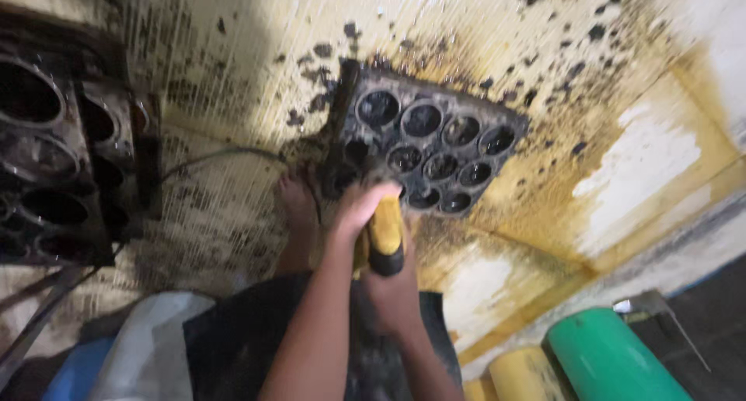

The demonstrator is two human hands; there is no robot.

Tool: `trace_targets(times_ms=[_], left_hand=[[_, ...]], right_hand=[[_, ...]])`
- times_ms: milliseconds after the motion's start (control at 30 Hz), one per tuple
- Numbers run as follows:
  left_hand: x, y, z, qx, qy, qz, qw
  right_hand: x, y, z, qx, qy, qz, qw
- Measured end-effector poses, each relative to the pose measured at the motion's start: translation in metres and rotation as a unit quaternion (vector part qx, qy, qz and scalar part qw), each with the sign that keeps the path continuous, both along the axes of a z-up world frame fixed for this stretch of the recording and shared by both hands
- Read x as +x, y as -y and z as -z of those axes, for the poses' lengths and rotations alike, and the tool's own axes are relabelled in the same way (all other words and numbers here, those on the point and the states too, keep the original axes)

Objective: The person uses a yellow power drill with a brush attachment to clean the inside of multiple circular cavities in a metal mold. They systematically move the tool from one cavity to the next, removing dark residue.

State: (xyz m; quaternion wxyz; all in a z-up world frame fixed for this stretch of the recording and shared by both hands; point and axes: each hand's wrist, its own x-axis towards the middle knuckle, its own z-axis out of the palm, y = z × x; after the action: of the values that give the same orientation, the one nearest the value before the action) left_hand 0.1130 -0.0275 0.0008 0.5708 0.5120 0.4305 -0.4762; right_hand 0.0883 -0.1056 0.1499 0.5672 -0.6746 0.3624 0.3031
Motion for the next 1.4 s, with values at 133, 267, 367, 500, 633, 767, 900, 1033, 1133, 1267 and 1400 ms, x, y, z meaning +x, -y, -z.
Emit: trace_targets(times_ms=[133,267,367,500,633,767,900,1033,1133,1267,1400], left_hand=[[-0.005,0.002,-0.013,0.045,-0.016,-0.031,0.998],[0.006,-0.007,-0.023,-0.025,-0.009,0.048,0.998],[0.002,-0.013,-0.03,0.054,-0.016,0.132,0.99],[0.004,-0.012,-0.018,-0.042,-0.023,0.054,0.997],[0.002,-0.004,0.0,0.033,-0.02,0.086,0.996],[-0.012,0.003,-0.008,-0.005,-0.003,-0.009,1.0],[-0.035,0.018,-0.034,-0.077,-0.027,-0.079,0.994],[-0.037,0.059,-0.029,-0.078,-0.05,-0.083,0.992],[-0.029,0.072,-0.009,-0.098,-0.014,-0.086,0.991],[-0.036,0.066,-0.007,-0.027,-0.054,-0.015,0.998],[-0.021,0.078,-0.001,-0.027,-0.001,-0.024,0.999]], right_hand=[[-0.01,-0.003,-0.011,-0.022,-0.083,-0.02,0.996],[-0.029,-0.017,-0.01,-0.057,-0.047,0.066,0.995],[-0.045,-0.021,-0.01,-0.054,-0.197,0.078,0.976],[-0.041,-0.019,0.0,-0.09,-0.078,0.05,0.992],[-0.021,-0.01,0.008,0.021,-0.083,0.106,0.991],[-0.009,0.004,-0.005,-0.021,-0.019,0.013,1.0],[-0.016,0.031,-0.043,0.005,-0.03,-0.03,0.999],[-0.023,0.057,-0.041,-0.1,-0.073,-0.047,0.991],[-0.021,0.068,-0.016,-0.118,-0.122,-0.016,0.985],[-0.029,0.068,-0.006,-0.036,-0.073,-0.017,0.997],[-0.028,0.074,0.003,-0.005,-0.04,0.076,0.996]])
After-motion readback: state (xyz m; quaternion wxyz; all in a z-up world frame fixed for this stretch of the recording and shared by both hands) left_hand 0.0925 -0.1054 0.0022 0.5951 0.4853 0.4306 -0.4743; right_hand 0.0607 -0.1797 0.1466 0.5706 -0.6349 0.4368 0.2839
